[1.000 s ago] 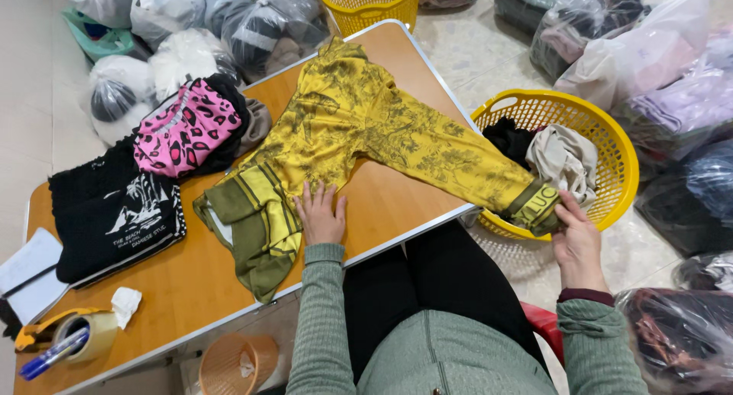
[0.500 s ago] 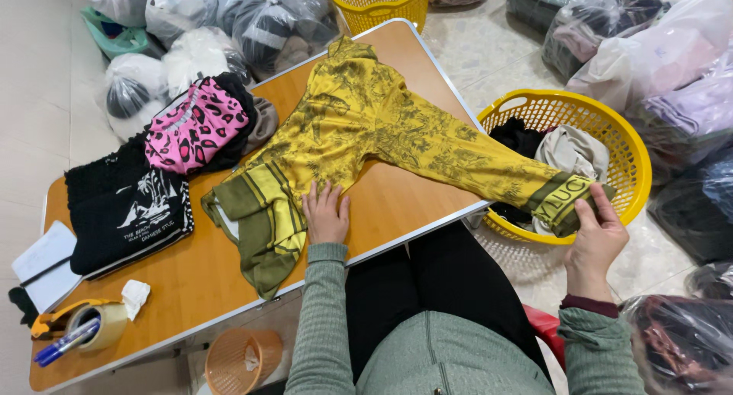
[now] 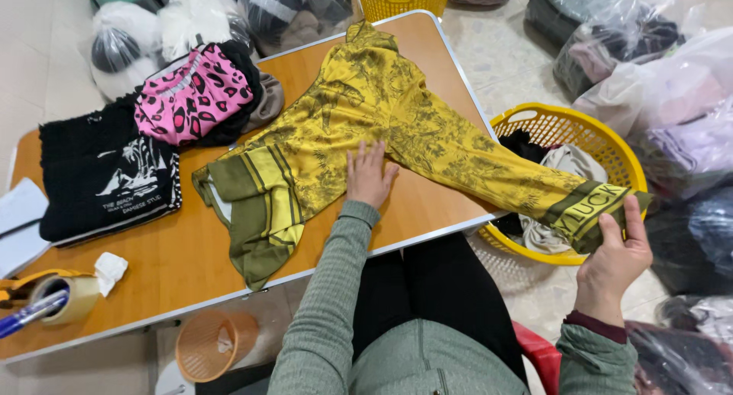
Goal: The person folds a yellow patterned long-sleeve shirt on a wooden table. They smooth the fabric, align the sleeves, and fold the garment into a compact rectangle. The shirt remains on the table at the end of the clip.
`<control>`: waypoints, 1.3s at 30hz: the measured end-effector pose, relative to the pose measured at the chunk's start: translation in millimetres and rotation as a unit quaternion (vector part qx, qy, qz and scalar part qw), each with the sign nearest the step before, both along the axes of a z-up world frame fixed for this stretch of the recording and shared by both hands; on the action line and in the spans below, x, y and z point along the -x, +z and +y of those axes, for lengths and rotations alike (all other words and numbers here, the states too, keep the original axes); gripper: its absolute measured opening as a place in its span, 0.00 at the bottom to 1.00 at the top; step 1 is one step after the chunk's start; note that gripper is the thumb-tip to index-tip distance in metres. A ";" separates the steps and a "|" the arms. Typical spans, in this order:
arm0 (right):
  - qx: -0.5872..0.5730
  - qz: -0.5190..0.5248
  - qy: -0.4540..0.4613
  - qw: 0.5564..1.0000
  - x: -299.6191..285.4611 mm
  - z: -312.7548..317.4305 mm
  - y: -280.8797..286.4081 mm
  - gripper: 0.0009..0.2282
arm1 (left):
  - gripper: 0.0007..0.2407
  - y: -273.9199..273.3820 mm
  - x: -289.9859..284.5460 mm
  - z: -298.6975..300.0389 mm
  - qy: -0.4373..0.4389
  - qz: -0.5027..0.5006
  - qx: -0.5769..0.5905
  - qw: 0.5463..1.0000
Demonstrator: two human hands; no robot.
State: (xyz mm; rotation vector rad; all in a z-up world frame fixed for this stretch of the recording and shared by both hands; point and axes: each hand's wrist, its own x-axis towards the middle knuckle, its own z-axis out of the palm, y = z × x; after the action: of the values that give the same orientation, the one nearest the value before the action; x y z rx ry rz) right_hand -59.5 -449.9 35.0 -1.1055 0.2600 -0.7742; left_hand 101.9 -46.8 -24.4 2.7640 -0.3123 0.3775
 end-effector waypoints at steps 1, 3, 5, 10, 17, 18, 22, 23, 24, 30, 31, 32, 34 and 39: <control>-0.013 -0.003 0.009 1.000 -3.4 0.8 11.3 0.21 | 0.26 0.6 2.3 -2.7 -0.002 -0.005 0.004 1.000; -0.041 -0.009 0.026 0.999 -12.7 3.5 36.0 0.22 | 0.21 1.6 11.9 -7.0 -0.009 -0.015 0.009 1.000; -0.013 -0.005 0.053 0.998 -23.9 11.0 61.3 0.22 | 0.17 5.4 19.6 -5.3 -0.018 -0.081 0.018 0.996; 0.033 -0.041 0.137 0.989 -76.9 54.5 111.0 0.22 | 0.11 13.0 36.7 -4.1 -0.011 -0.150 0.115 0.982; 0.217 -0.077 0.220 0.948 -235.9 196.6 152.6 0.23 | 0.05 24.3 38.3 1.9 0.026 -0.171 0.173 0.970; 0.214 -0.095 0.225 0.946 -256.2 219.5 156.8 0.23 | 0.05 25.1 38.4 2.9 0.030 -0.175 0.181 0.967; 0.122 -0.134 0.317 0.931 -303.9 289.9 153.3 0.24 | 0.05 28.9 39.8 6.5 -0.005 -0.179 0.196 0.964; 0.149 -0.138 0.333 0.921 -312.1 299.0 147.7 0.24 | 0.05 29.5 39.3 6.2 -0.006 -0.177 0.197 0.964; 0.176 -0.141 0.349 0.909 -318.9 304.9 139.5 0.24 | 0.05 30.2 38.0 6.8 -0.008 -0.176 0.199 0.964; 0.415 0.082 0.355 0.834 -323.0 291.9 51.3 0.25 | 0.06 33.4 37.8 7.1 0.008 -0.129 0.226 0.966; 0.388 0.144 0.354 0.838 -315.9 288.2 32.8 0.26 | 0.07 32.0 39.6 7.9 0.012 -0.118 0.218 0.969; 0.470 0.148 0.302 0.816 -309.4 280.6 17.0 0.26 | 0.07 30.4 40.0 7.7 0.015 -0.107 0.211 0.971; 0.617 0.146 0.188 0.750 -298.3 267.0 -7.6 0.24 | 0.10 29.4 35.7 7.6 0.040 -0.093 0.174 0.979; 0.678 0.194 0.120 0.699 -271.4 252.4 -52.0 0.29 | 0.25 25.5 22.5 8.6 0.151 -0.120 0.041 0.980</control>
State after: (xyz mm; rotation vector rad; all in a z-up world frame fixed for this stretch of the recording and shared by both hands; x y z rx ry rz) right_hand 211.8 -197.5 -17.0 -2.6754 -0.1949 -0.3865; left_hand 79.4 -38.2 1.1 2.6867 0.0688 0.7835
